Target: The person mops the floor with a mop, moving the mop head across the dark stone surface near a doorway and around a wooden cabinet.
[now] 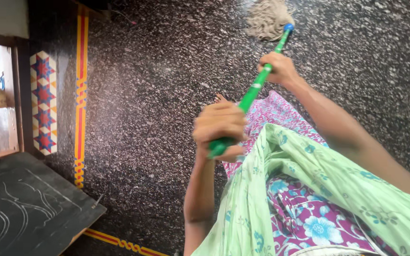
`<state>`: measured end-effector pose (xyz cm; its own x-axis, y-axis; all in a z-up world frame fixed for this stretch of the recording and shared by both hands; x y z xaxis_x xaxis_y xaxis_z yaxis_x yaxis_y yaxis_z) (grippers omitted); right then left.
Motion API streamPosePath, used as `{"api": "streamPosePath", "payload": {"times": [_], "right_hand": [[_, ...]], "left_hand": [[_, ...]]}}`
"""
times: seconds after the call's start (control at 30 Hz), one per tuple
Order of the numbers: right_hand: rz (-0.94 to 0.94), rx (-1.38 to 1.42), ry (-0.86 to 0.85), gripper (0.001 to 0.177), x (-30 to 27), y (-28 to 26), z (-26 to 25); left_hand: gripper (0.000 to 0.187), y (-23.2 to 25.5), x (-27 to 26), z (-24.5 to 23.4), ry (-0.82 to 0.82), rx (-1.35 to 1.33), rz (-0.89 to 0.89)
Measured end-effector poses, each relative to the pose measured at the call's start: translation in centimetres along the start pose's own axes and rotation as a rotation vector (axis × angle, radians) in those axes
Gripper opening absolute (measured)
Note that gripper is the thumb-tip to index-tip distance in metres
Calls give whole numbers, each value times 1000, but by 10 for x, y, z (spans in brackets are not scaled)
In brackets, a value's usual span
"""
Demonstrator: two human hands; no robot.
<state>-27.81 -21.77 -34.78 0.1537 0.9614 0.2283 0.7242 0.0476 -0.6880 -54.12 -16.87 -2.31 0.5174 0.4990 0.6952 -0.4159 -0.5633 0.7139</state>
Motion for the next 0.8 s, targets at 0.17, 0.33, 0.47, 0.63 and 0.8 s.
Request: {"api": "streamPosePath", "payload": {"times": [0.17, 0.33, 0.47, 0.63, 0.8], "right_hand": [[163, -82, 55, 20, -64, 9, -44], [211, 12, 197, 16, -107, -14, -31], [94, 21, 212, 17, -101, -49, -2], [41, 140, 233, 23, -80, -111, 50], [-127, 263, 186, 22, -53, -185, 105]], "left_hand": [[17, -7, -8, 59, -299, 3, -187], [9, 2, -33, 62, -457, 5, -397], [12, 29, -50, 21, -415, -33, -376], [20, 74, -59, -28, -379, -31, -369], [18, 132, -92, -73, -267, 35, -324]]}}
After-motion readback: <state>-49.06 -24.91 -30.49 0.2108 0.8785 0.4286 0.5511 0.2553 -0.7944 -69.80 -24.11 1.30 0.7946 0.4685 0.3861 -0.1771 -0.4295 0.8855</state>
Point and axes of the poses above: each hand's wrist, its own x-axis towards the middle knuckle, its own z-axis out of the palm, y = z × x, the point moved 1 cm from there along x, towards the middle knuckle, and after that the axes turned 8 degrees about x, right-handed, at the moved point
